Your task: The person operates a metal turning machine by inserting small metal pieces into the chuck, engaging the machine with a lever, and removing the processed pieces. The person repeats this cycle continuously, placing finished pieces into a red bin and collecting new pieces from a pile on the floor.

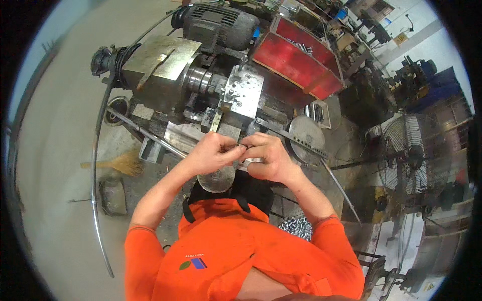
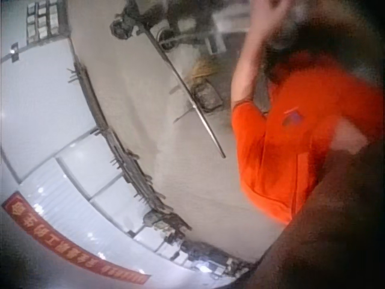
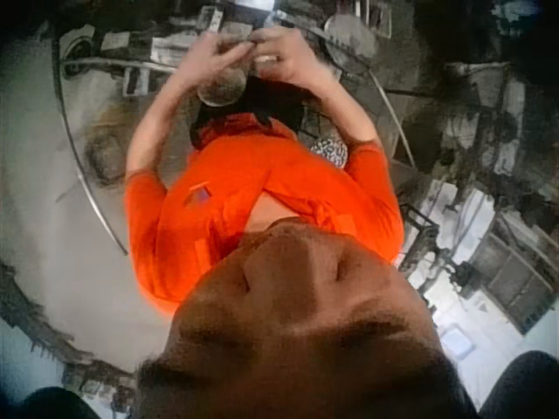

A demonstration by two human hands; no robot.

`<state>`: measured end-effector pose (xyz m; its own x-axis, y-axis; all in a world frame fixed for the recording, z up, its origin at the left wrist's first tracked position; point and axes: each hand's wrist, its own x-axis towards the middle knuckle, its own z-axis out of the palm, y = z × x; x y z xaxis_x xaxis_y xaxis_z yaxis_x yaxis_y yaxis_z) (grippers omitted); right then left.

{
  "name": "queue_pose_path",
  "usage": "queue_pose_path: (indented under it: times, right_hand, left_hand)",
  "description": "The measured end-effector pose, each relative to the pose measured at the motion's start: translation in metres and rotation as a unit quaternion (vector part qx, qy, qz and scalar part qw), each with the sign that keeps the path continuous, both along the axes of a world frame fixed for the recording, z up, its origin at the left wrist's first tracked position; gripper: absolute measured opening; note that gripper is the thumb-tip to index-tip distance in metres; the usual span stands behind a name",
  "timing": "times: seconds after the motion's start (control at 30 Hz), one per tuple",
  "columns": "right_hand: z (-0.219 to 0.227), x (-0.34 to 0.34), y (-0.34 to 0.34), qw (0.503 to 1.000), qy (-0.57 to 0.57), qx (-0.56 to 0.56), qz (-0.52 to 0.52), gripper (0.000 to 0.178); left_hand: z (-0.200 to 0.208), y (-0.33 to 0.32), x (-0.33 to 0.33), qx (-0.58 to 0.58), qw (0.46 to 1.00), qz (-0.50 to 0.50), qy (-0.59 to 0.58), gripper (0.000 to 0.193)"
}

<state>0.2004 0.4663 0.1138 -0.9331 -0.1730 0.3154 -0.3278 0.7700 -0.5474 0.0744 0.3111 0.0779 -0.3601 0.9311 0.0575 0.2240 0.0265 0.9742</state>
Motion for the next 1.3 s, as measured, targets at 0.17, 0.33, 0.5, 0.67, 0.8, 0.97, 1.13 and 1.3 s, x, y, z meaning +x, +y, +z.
queue_pose_path:
  times: [0.17, 0.33, 0.5, 0.67, 0.8, 0.97, 1.13, 1.3]
  right_hand:
    - [0.019, -0.051, 0.002, 0.994, 0.033, 0.071, 0.071, 0.029]
    - [0.0, -0.143, 0.025, 0.962, -0.002, 0.269, -0.055, 0.033]
    - [-0.039, -0.193, 0.045, 0.96, -0.083, 0.234, -0.127, 0.028]
    - [-0.038, -0.19, 0.046, 0.979, -0.102, 0.138, -0.11, 0.024]
    - [-0.045, -0.191, 0.049, 0.985, -0.09, 0.121, -0.084, 0.031]
    - [-0.037, -0.203, 0.045, 0.981, -0.101, 0.152, -0.073, 0.027]
    - [-0.039, -0.206, 0.042, 0.978, -0.119, 0.131, -0.105, 0.024]
    - [-0.044, -0.202, 0.048, 0.984, -0.111, 0.113, -0.087, 0.022]
  left_hand:
    - [0.016, -0.025, -0.041, -0.025, 0.999, -0.01, 0.022, 0.03]
    - [0.043, -0.117, -0.093, -0.092, 0.953, 0.234, 0.169, 0.034]
    - [0.033, -0.241, -0.109, -0.313, 0.767, 0.386, 0.407, 0.036]
    - [-0.019, -0.33, -0.084, -0.398, 0.736, 0.437, 0.33, 0.033]
    - [-0.055, -0.326, -0.063, -0.349, 0.793, 0.477, 0.148, 0.038]
    - [-0.069, -0.311, -0.068, -0.368, 0.75, 0.484, 0.259, 0.03]
    - [-0.084, -0.312, -0.084, -0.478, 0.664, 0.468, 0.335, 0.025]
    - [-0.094, -0.388, -0.147, -0.536, 0.626, 0.429, 0.369, 0.017]
